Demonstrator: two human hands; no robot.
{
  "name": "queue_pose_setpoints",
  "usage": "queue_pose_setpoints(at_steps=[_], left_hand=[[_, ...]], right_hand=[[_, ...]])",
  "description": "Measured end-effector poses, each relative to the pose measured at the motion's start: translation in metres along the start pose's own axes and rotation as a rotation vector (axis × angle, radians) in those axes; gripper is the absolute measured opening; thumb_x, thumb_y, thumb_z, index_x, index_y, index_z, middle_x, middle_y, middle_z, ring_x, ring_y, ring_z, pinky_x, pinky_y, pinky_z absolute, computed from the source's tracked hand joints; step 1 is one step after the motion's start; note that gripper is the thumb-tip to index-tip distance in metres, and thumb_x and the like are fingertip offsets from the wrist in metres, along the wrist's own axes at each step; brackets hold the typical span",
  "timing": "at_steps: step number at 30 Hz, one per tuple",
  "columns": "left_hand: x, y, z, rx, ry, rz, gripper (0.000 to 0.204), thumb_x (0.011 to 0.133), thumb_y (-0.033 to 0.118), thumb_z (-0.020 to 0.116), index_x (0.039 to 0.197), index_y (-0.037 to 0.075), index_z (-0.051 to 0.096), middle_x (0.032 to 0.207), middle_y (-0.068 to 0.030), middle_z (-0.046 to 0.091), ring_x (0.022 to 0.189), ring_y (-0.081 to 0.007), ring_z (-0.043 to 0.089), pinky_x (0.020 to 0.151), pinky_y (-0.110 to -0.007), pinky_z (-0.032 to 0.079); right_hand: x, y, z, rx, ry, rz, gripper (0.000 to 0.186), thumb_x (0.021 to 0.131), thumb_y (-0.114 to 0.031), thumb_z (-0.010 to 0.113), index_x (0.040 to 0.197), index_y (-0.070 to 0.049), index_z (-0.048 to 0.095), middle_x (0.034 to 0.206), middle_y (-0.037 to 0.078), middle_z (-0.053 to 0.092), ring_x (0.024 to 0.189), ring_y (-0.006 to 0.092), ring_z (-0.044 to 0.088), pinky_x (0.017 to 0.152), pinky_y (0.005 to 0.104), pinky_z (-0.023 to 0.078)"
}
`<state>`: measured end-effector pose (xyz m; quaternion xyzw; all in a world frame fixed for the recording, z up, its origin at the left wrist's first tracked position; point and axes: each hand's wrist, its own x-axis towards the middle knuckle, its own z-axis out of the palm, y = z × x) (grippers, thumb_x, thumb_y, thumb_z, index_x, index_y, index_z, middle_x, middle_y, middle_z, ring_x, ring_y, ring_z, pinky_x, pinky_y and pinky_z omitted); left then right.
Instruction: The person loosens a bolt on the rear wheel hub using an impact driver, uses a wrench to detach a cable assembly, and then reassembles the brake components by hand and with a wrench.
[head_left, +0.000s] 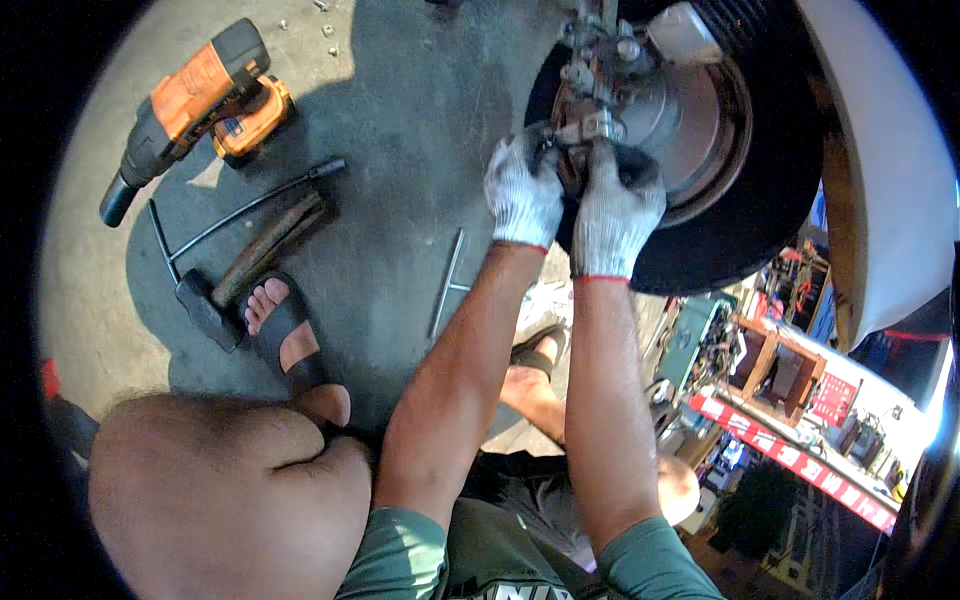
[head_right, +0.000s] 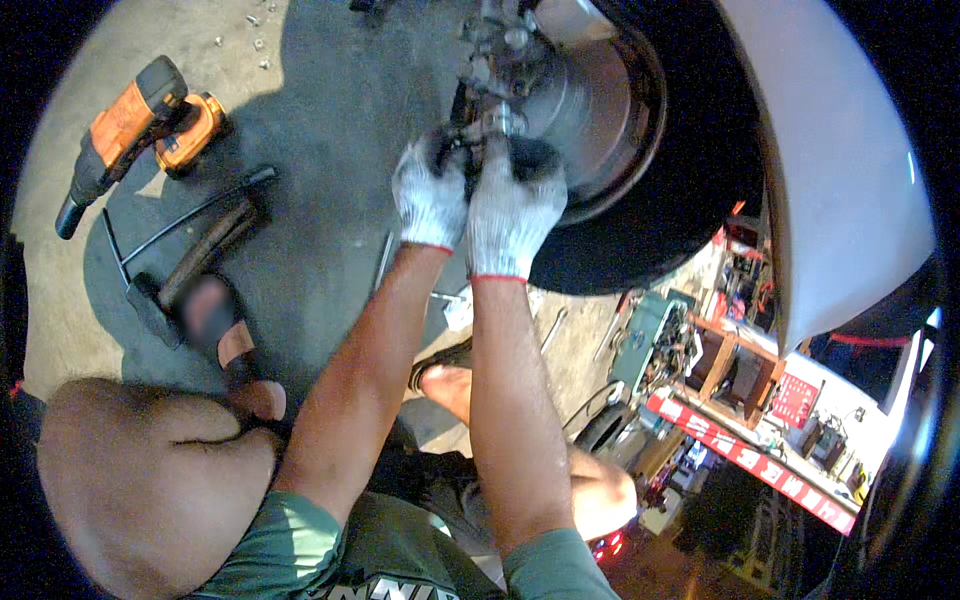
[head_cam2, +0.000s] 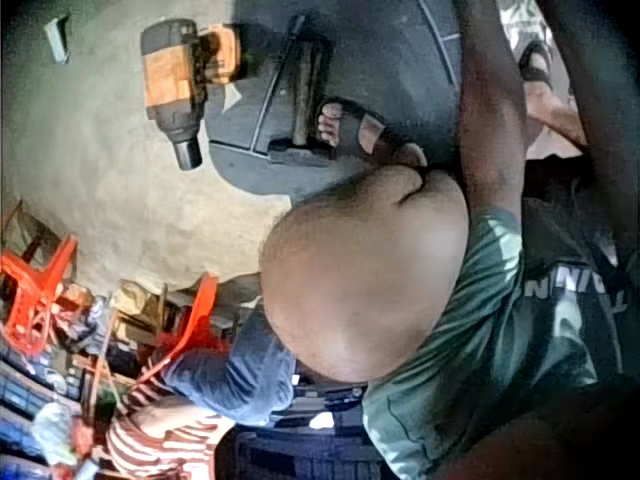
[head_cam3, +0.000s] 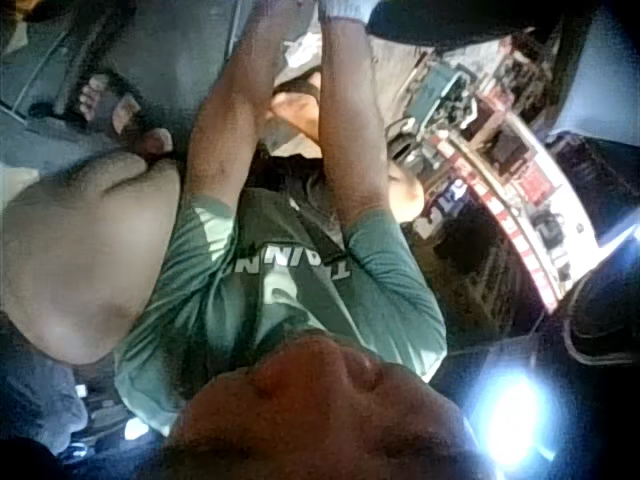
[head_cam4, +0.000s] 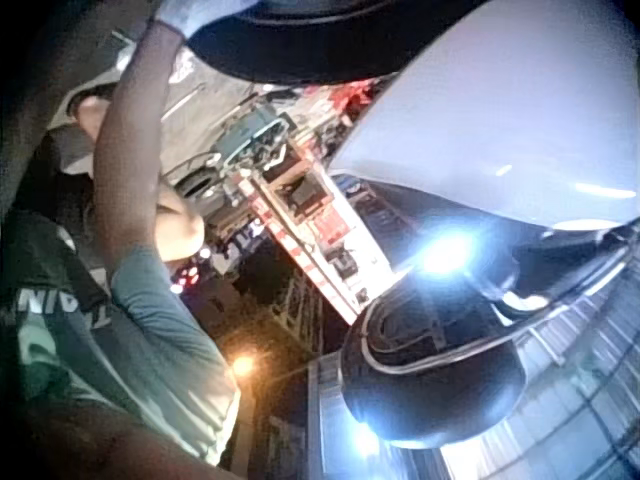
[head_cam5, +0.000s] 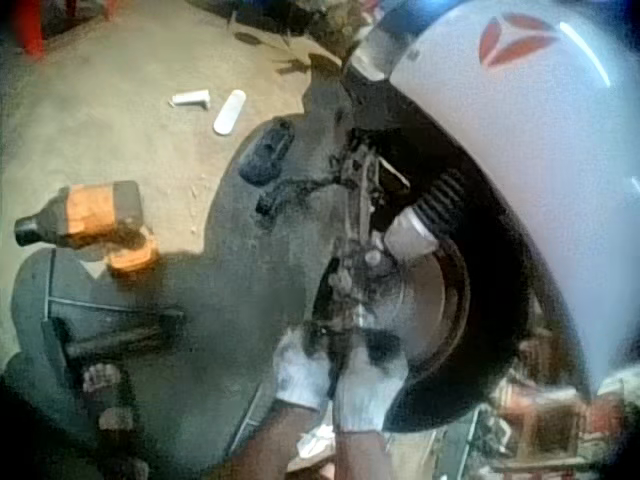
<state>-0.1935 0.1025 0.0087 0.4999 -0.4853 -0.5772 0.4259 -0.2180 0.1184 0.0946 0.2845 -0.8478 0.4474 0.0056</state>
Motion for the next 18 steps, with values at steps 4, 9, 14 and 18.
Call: queue_pose_setpoints(at_steps=[4,9,14,18], left_hand=[[-0.001,-0.011,0.004,0.002,0.004,-0.014,0.023,0.08,0.008,0.064,0.103,0.004,0.066,0.098,-0.0151,0.066,0.091,-0.0295,0.063,0.081,-0.038,0.049],[0.001,-0.023,0.01,-0.109,0.019,0.01,0.024,0.079,0.01,0.063,0.103,0.008,0.066,0.099,-0.0138,0.066,0.094,-0.0309,0.063,0.085,-0.038,0.048],[-0.013,-0.027,0.016,-0.255,-0.022,-0.041,0.024,0.08,0.007,0.061,0.104,0.006,0.066,0.1,-0.014,0.066,0.095,-0.0292,0.063,0.085,-0.036,0.048],[-0.008,-0.041,0.021,-0.395,0.005,-0.051,0.025,0.081,0.007,0.06,0.105,0.006,0.066,0.1,-0.0138,0.066,0.095,-0.029,0.063,0.085,-0.036,0.048]], right_hand=[[-0.004,-0.001,0.0,-0.015,-0.008,-0.002,0.016,0.082,-0.01,0.069,0.08,0.004,0.061,0.077,0.012,0.067,0.068,0.0175,0.059,0.067,0.032,0.047],[-0.006,-0.01,0.0,-0.036,0.016,0.012,0.019,0.081,-0.011,0.071,0.081,0.005,0.061,0.078,0.016,0.068,0.068,0.0212,0.062,0.067,0.0342,0.048],[0.001,0.0,-0.001,-0.013,0.047,0.02,0.023,0.081,-0.016,0.073,0.081,0.006,0.065,0.072,0.011,0.067,0.062,0.0136,0.057,0.06,0.03,0.047],[-0.001,-0.004,0.0,-0.073,0.039,0.036,0.028,0.081,-0.023,0.073,0.077,0.003,0.064,0.074,0.018,0.067,0.067,0.028,0.063,0.067,0.0356,0.048]])
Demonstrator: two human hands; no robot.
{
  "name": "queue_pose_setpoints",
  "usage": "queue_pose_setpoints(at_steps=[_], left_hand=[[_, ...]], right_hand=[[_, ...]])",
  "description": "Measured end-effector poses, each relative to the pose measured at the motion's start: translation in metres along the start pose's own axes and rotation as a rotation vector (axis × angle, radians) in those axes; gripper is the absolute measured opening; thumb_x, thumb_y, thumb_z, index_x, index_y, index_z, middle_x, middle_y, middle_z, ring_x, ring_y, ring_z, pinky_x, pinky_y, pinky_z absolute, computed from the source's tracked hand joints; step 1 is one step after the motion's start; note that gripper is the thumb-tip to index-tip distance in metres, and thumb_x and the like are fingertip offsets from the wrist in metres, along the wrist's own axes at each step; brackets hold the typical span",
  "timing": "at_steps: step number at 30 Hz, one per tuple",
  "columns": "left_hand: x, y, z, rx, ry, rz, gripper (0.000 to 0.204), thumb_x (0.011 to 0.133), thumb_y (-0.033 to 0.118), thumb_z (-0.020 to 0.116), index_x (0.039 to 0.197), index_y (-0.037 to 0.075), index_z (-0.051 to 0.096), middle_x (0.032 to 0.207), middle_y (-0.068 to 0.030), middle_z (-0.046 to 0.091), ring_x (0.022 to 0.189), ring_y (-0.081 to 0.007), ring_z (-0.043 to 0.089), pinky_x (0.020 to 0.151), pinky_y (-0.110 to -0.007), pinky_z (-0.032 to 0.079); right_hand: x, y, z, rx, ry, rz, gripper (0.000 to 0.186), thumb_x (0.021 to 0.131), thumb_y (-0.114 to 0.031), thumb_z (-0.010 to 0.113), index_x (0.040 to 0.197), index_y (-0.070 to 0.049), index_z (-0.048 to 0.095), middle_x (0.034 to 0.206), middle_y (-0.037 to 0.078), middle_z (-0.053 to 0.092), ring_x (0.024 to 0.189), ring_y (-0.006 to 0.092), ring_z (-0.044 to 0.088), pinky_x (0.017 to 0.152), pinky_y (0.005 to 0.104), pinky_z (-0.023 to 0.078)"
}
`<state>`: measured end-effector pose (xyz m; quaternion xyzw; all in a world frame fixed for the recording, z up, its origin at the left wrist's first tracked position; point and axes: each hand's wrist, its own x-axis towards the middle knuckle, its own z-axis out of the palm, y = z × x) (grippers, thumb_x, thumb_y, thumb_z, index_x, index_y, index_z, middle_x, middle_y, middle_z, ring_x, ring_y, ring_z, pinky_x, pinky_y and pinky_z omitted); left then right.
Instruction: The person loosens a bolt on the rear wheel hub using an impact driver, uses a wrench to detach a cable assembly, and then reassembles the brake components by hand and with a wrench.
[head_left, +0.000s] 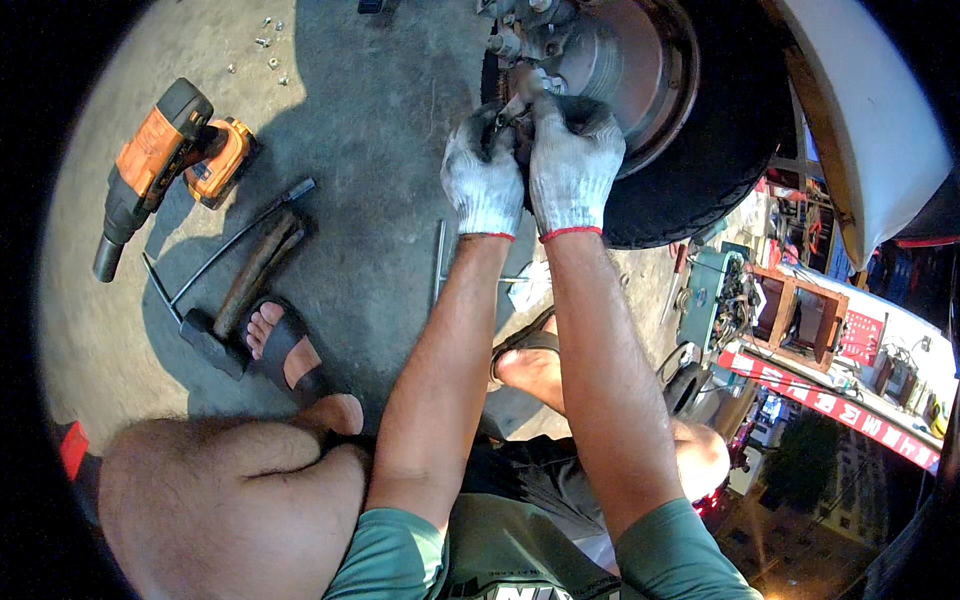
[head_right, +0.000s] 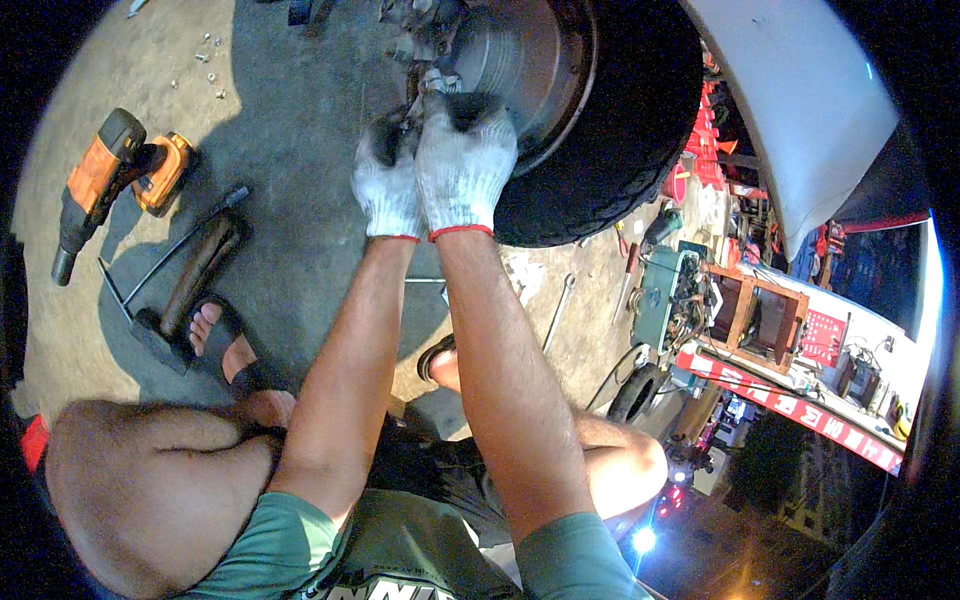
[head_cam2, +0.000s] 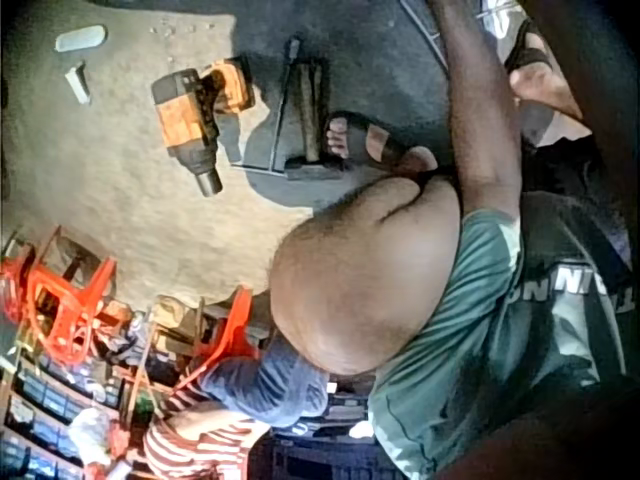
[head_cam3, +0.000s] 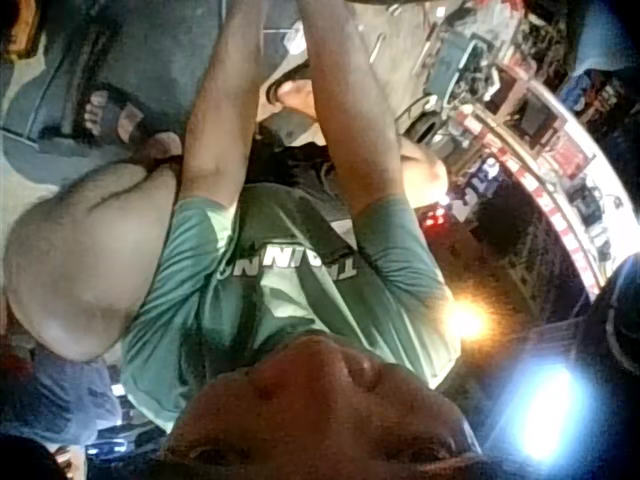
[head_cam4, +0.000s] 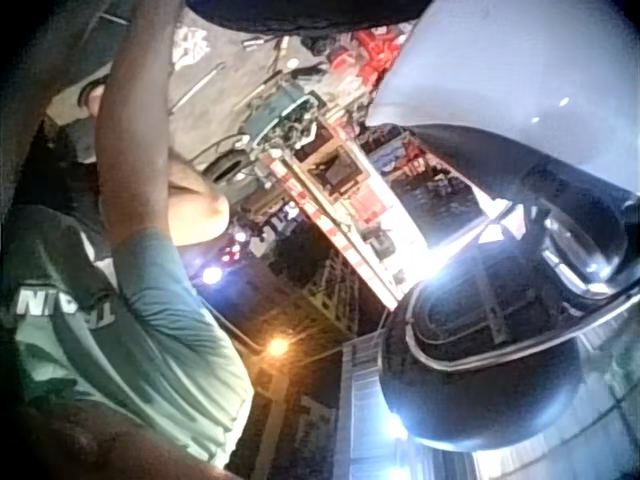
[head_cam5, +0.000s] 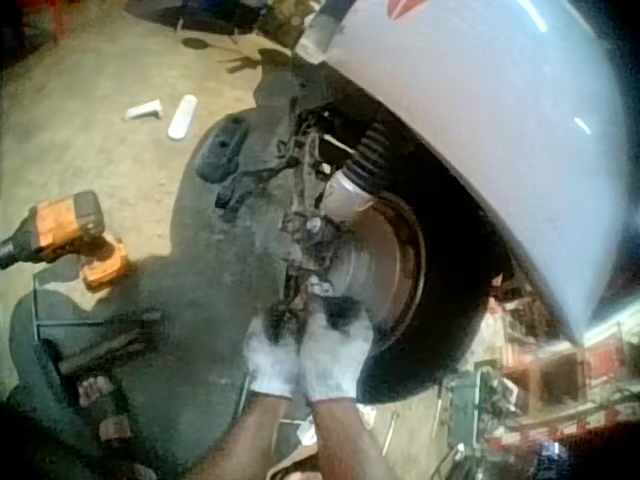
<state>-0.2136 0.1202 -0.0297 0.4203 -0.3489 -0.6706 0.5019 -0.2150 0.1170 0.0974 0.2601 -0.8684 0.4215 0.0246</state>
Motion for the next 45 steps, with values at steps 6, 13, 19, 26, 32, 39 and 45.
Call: queue_pose_setpoints(at_steps=[6,13,19,26,32,39,45], left_hand=[[-0.007,0.01,0.001,0.067,0.001,-0.008,0.025,0.081,0.005,0.061,0.105,0.007,0.066,0.097,-0.0134,0.066,0.094,-0.0284,0.064,0.084,-0.036,0.048],[0.005,0.01,-0.002,0.219,0.008,0.044,0.023,0.077,0.008,0.063,0.1,0.008,0.066,0.097,-0.0123,0.067,0.094,-0.0299,0.063,0.083,-0.037,0.048],[0.005,0.03,-0.001,0.351,-0.014,0.076,0.024,0.078,0.01,0.062,0.101,0.009,0.066,0.098,-0.0137,0.066,0.095,-0.0332,0.061,0.084,-0.04,0.048],[0.001,0.042,-0.007,0.475,0.009,0.001,0.028,0.08,0.017,0.066,0.105,0.007,0.065,0.103,-0.0175,0.065,0.098,-0.0349,0.061,0.086,-0.041,0.047],[-0.001,0.055,-0.009,0.489,-0.044,-0.07,0.03,0.08,0.02,0.064,0.106,0.005,0.062,0.102,-0.0206,0.063,0.1,-0.0374,0.059,0.086,-0.044,0.047],[-0.007,0.055,-0.009,0.52,0.003,-0.028,0.02,0.087,0.025,0.058,0.102,0.014,0.061,0.099,-0.0168,0.061,0.095,-0.0369,0.06,0.079,-0.046,0.048],[-0.003,0.061,-0.007,0.494,-0.047,-0.096,0.022,0.085,0.021,0.059,0.104,0.011,0.062,0.104,-0.0183,0.062,0.1,-0.0369,0.059,0.085,-0.045,0.047]], right_hand=[[0.005,0.007,-0.001,-0.084,0.009,-0.071,0.033,0.079,-0.025,0.076,0.079,0.007,0.066,0.07,0.013,0.067,0.062,0.0142,0.058,0.062,0.0308,0.048],[0.002,0.007,0.002,-0.103,0.02,-0.154,0.027,0.081,-0.02,0.074,0.081,0.006,0.066,0.072,0.012,0.068,0.064,0.0145,0.058,0.063,0.0312,0.048],[0.004,0.008,-0.003,-0.057,-0.024,-0.154,0.017,0.081,-0.013,0.069,0.081,0.003,0.063,0.08,0.019,0.067,0.072,0.0313,0.065,0.071,0.038,0.049],[-0.002,-0.005,-0.006,-0.13,-0.069,-0.115,0.026,0.081,-0.019,0.072,0.084,0.005,0.063,0.078,0.017,0.067,0.07,0.0272,0.062,0.07,0.0371,0.048],[0.008,0.0,-0.013,-0.327,-0.098,-0.2,0.03,0.079,-0.024,0.073,0.087,0.003,0.064,0.084,0.022,0.067,0.079,0.0371,0.064,0.073,0.0407,0.048],[0.019,-0.008,-0.019,-0.556,-0.116,-0.243,0.041,0.077,-0.032,0.075,0.09,0.005,0.061,0.085,0.022,0.066,0.079,0.0379,0.064,0.074,0.0419,0.049],[0.015,-0.014,-0.021,-0.553,-0.103,-0.273,0.038,0.077,-0.028,0.074,0.089,0.005,0.059,0.084,0.023,0.066,0.079,0.0373,0.064,0.074,0.0411,0.049]])
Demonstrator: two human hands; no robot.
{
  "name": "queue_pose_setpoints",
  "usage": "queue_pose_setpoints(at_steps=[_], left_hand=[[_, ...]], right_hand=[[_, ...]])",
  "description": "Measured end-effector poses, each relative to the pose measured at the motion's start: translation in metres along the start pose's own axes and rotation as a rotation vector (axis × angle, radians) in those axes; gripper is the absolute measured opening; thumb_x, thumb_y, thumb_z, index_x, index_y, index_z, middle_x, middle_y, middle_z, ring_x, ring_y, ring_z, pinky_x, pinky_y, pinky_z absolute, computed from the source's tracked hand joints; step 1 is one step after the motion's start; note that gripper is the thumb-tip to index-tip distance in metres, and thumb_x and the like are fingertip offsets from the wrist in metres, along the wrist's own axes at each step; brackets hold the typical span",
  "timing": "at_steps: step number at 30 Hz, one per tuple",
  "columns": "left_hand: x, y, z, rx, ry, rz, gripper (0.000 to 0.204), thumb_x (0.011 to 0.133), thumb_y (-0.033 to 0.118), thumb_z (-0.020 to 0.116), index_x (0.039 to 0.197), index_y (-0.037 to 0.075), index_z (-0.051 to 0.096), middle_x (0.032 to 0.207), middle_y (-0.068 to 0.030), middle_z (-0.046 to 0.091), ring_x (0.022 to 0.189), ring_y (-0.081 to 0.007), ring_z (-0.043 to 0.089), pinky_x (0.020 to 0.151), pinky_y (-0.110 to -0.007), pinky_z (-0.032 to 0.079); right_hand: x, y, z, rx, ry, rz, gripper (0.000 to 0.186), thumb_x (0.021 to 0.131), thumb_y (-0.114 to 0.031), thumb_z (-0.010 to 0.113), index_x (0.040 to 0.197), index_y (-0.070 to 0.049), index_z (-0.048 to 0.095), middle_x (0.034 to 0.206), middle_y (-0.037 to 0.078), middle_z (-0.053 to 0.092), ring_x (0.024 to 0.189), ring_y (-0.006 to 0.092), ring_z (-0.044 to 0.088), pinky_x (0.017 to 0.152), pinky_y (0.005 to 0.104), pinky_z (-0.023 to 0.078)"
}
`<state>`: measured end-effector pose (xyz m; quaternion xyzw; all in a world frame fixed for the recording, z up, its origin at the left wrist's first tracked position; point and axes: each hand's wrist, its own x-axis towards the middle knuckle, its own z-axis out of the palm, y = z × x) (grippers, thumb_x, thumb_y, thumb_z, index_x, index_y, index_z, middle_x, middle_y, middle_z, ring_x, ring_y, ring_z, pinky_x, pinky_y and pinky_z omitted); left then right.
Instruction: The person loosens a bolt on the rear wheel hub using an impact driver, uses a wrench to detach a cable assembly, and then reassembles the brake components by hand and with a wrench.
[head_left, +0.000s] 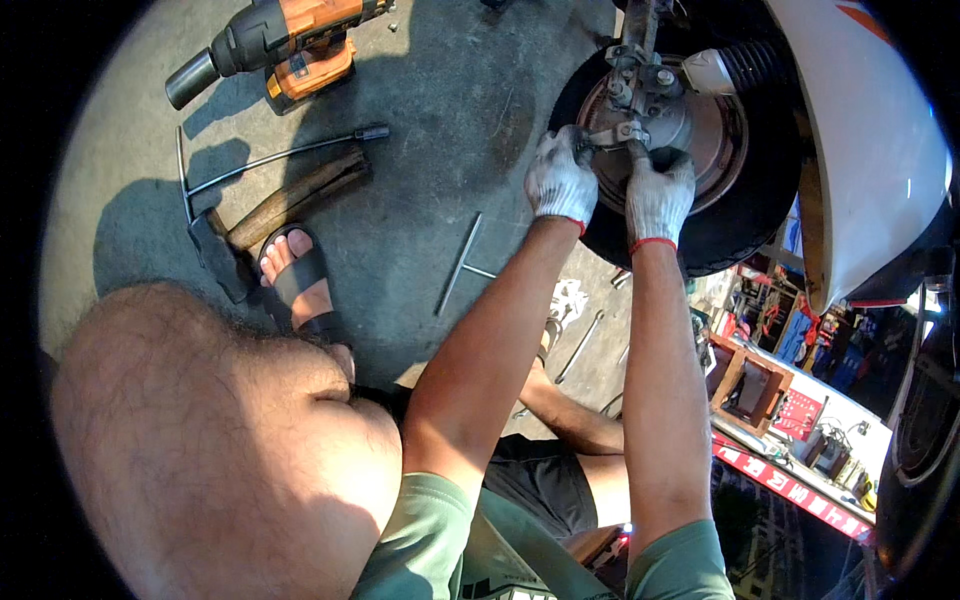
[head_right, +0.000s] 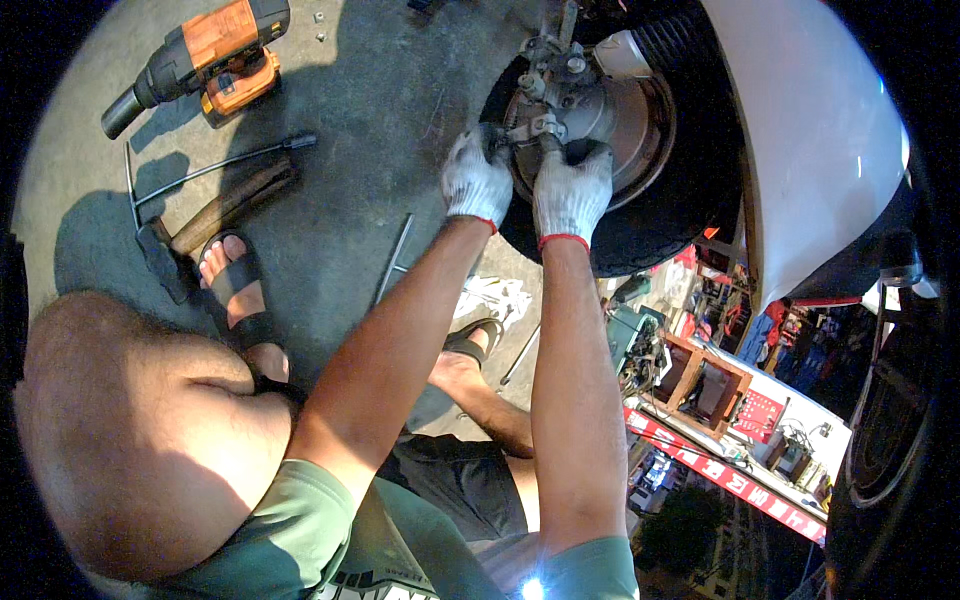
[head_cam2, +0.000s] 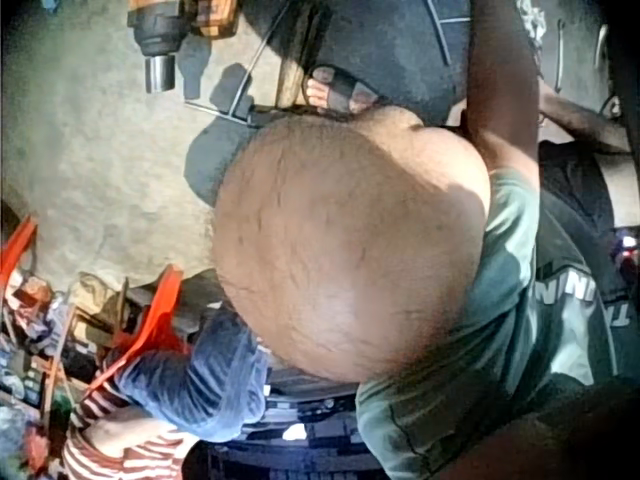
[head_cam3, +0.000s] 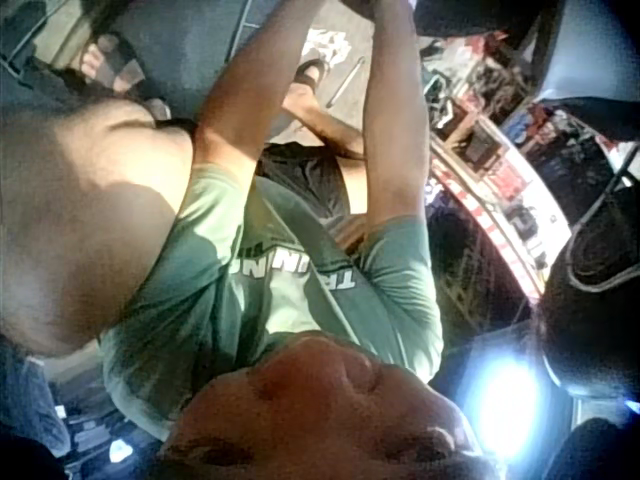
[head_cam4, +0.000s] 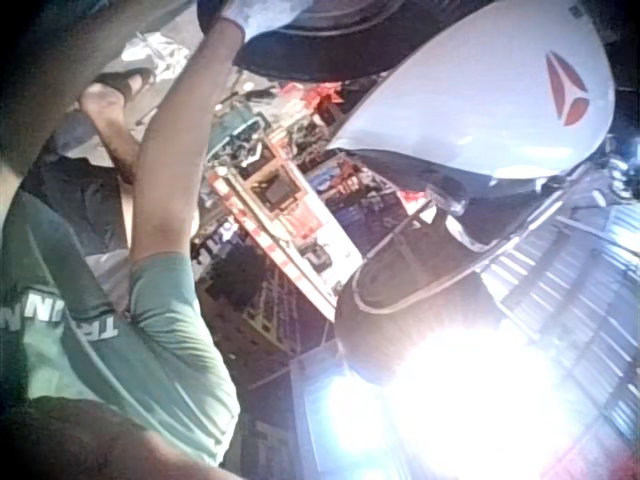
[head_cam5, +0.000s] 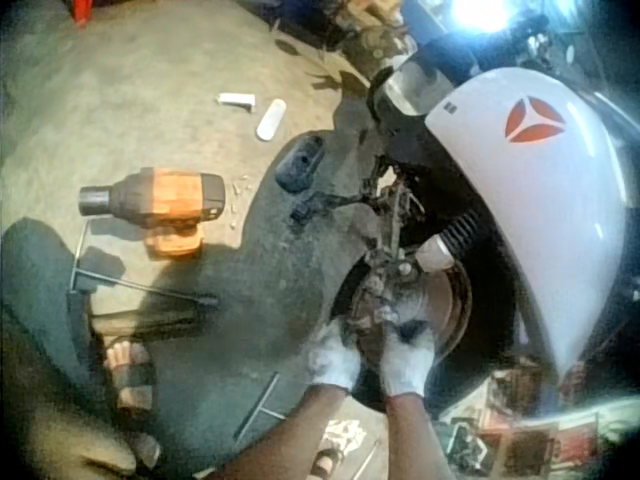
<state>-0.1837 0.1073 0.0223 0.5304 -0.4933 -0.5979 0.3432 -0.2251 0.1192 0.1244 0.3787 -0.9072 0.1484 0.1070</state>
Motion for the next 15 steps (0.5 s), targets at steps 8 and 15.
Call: queue_pose_setpoints(at_steps=[8,15], left_hand=[[0.008,-0.006,-0.001,0.044,-0.066,0.046,0.023,0.085,0.019,0.055,0.106,0.012,0.061,0.105,-0.0178,0.061,0.104,-0.036,0.058,0.088,-0.045,0.048],[0.006,-0.009,0.005,0.083,-0.003,0.044,0.031,0.082,0.021,0.059,0.108,0.005,0.061,0.108,-0.0203,0.061,0.103,-0.0376,0.058,0.089,-0.044,0.046]], right_hand=[[-0.002,0.004,0.002,0.035,-0.017,-0.01,0.028,0.077,-0.017,0.071,0.089,0.005,0.059,0.084,0.025,0.065,0.081,0.0396,0.063,0.074,0.0424,0.049],[-0.002,0.012,0.007,-0.056,0.013,-0.08,0.033,0.078,-0.022,0.069,0.091,0.006,0.058,0.086,0.027,0.064,0.083,0.0429,0.062,0.076,0.0457,0.049]])
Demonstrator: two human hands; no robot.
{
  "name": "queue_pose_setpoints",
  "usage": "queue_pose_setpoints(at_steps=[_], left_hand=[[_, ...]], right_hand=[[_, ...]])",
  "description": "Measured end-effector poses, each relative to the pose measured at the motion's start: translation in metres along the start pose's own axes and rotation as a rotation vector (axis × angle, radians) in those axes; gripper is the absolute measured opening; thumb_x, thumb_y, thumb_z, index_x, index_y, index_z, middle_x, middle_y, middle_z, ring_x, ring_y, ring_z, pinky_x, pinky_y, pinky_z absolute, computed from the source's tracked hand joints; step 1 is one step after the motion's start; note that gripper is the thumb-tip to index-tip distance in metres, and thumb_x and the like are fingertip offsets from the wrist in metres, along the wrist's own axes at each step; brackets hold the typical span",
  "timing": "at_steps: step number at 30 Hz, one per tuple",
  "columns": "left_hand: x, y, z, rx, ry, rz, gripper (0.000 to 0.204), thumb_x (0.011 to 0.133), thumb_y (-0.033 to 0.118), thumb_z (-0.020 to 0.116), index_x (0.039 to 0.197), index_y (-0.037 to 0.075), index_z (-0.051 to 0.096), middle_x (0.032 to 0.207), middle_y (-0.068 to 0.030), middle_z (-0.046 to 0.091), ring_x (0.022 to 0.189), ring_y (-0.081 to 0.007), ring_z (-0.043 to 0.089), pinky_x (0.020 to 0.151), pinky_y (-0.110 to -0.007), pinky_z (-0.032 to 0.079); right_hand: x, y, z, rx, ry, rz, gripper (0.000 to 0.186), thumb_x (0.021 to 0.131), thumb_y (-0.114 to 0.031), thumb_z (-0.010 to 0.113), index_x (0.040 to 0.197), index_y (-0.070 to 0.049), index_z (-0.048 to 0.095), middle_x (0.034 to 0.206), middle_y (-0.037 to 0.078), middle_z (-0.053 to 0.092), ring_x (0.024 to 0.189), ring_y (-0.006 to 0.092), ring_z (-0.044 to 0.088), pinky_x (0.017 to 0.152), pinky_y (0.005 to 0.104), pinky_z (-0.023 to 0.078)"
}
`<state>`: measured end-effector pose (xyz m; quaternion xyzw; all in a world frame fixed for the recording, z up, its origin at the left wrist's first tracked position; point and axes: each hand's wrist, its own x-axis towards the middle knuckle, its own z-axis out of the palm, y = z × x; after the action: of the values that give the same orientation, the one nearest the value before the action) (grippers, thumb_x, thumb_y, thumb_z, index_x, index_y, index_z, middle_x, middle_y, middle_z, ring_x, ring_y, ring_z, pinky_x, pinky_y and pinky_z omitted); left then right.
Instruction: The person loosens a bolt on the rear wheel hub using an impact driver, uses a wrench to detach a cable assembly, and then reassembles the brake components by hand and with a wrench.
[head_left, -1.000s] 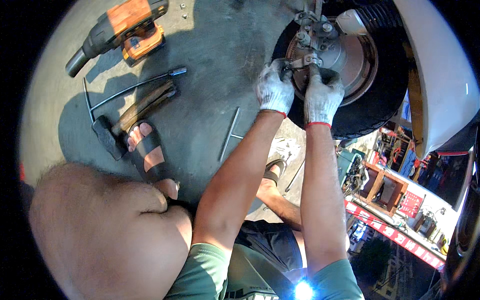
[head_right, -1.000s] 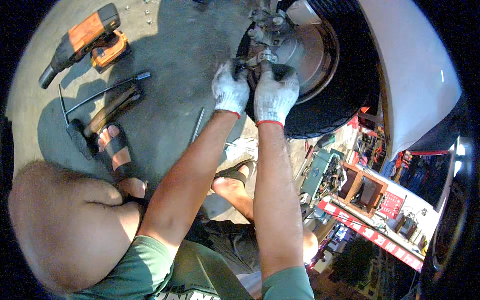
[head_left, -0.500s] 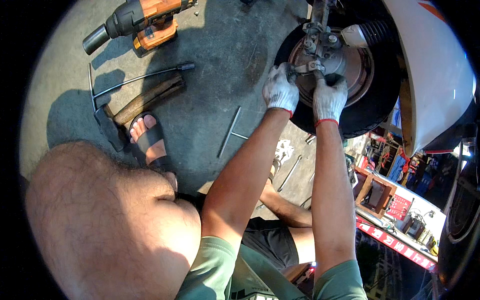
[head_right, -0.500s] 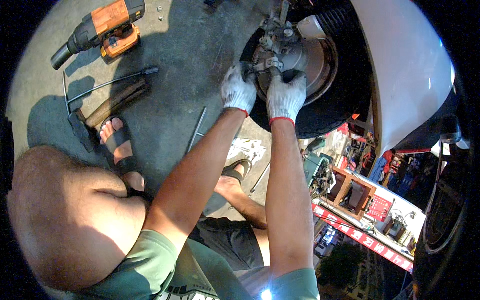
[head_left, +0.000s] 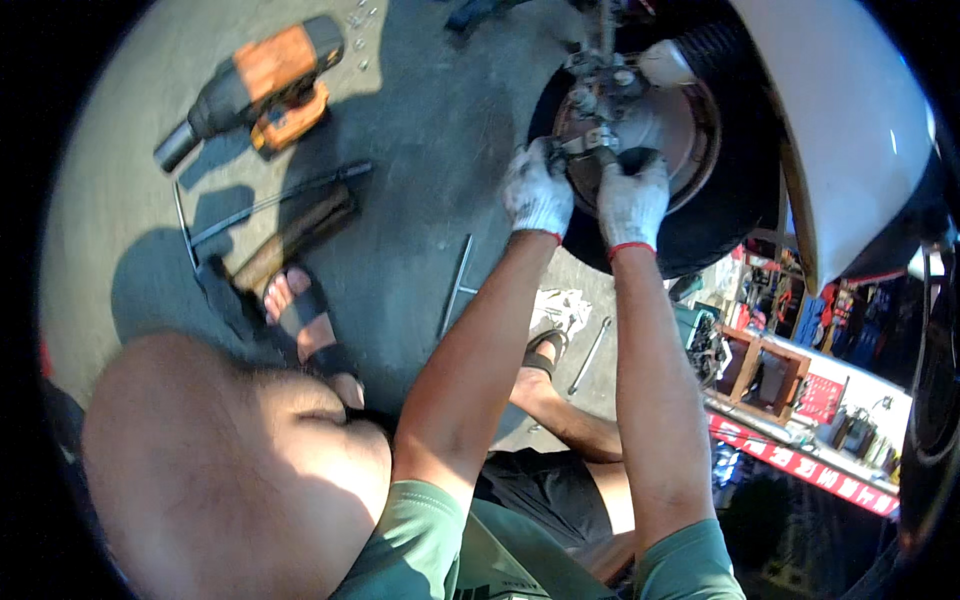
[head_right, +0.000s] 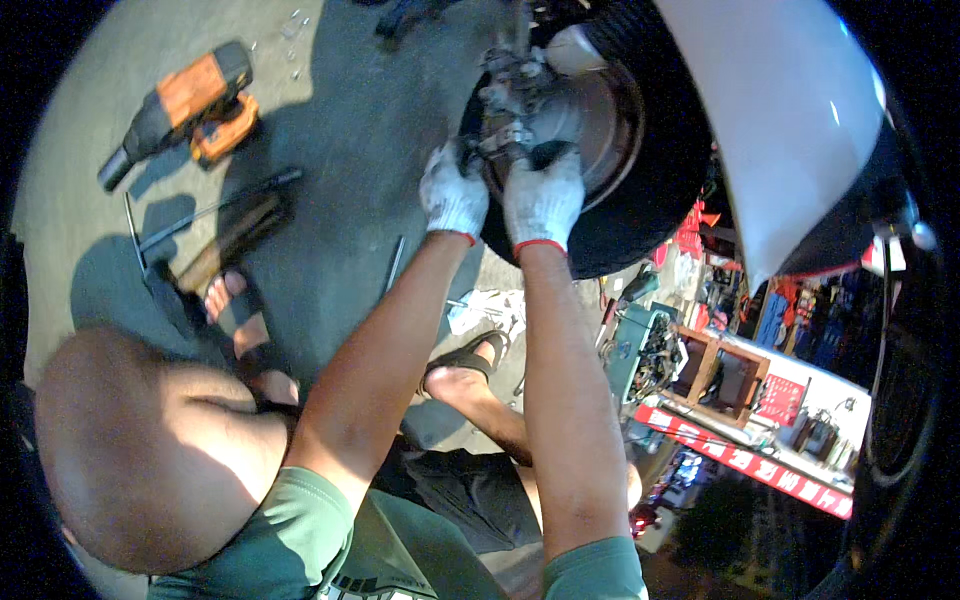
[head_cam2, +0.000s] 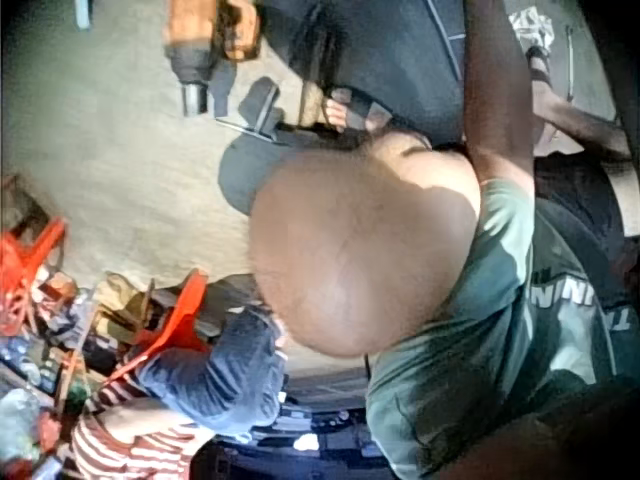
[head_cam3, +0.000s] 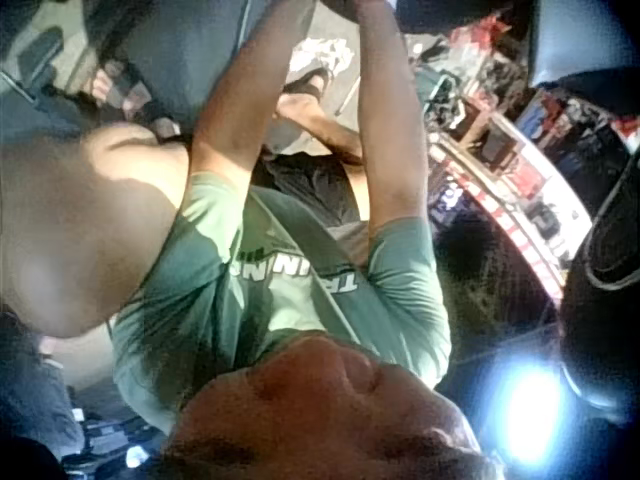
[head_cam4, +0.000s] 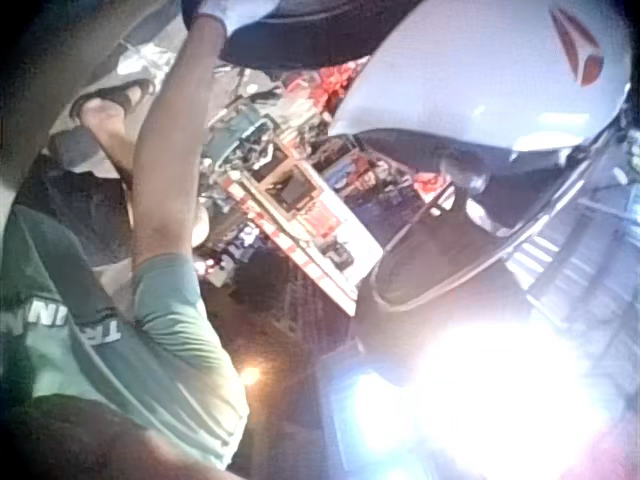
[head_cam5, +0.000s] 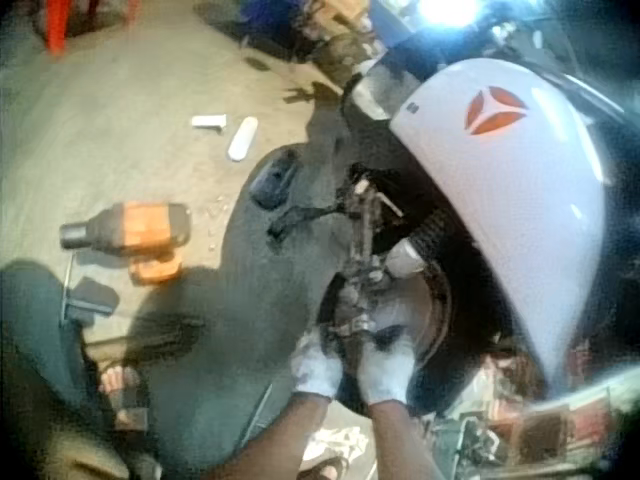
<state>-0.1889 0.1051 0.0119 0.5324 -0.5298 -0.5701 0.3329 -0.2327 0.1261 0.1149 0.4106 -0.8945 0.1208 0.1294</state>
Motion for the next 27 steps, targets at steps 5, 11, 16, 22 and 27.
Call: queue_pose_setpoints(at_steps=[5,11,16,22,27], left_hand=[[0.005,-0.003,0.011,-0.028,0.027,0.024,0.024,0.083,0.018,0.059,0.105,0.009,0.063,0.103,-0.0173,0.063,0.102,-0.0349,0.058,0.087,-0.043,0.046],[0.024,-0.03,0.038,-0.794,-0.129,-0.045,0.025,0.083,0.016,0.062,0.104,0.002,0.063,0.102,-0.0128,0.065,0.092,-0.0255,0.061,0.084,-0.037,0.048],[0.013,-0.013,0.025,-1.331,-0.302,-0.311,0.027,0.092,0.018,0.049,0.113,0.005,0.06,0.11,-0.0097,0.063,0.1,-0.0238,0.058,0.094,-0.037,0.044],[0.04,-0.042,0.023,-1.375,-0.406,-0.367,0.029,0.093,0.028,0.045,0.105,0.006,0.06,0.108,-0.0105,0.063,0.099,-0.0263,0.058,0.093,-0.039,0.043],[0.024,-0.027,0.024,-1.225,-0.407,-0.371,0.034,0.094,0.032,0.042,0.108,0.007,0.059,0.111,-0.0112,0.062,0.102,-0.0273,0.057,0.095,-0.04,0.042]], right_hand=[[0.002,-0.009,-0.006,0.026,-0.068,0.181,0.044,0.079,-0.031,0.068,0.101,0.005,0.055,0.085,0.028,0.064,0.082,0.0438,0.063,0.075,0.0471,0.051],[0.004,-0.014,-0.011,-0.016,-0.161,0.234,0.039,0.079,-0.028,0.063,0.103,0.002,0.053,0.085,0.023,0.067,0.082,0.0364,0.067,0.073,0.0454,0.054],[-0.002,-0.01,-0.018,0.109,-0.182,0.308,0.036,0.08,-0.026,0.063,0.102,0.001,0.054,0.086,0.024,0.065,0.083,0.0391,0.065,0.074,0.0468,0.052],[0.002,-0.023,-0.024,0.15,-0.213,0.291,0.034,0.078,-0.016,0.059,0.106,0.002,0.054,0.09,0.021,0.067,0.082,0.034,0.068,0.07,0.0436,0.054],[-0.003,-0.009,-0.015,0.174,-0.186,0.311,0.034,0.078,-0.021,0.062,0.103,0.001,0.053,0.088,0.021,0.066,0.081,0.034,0.067,0.069,0.0433,0.054]])
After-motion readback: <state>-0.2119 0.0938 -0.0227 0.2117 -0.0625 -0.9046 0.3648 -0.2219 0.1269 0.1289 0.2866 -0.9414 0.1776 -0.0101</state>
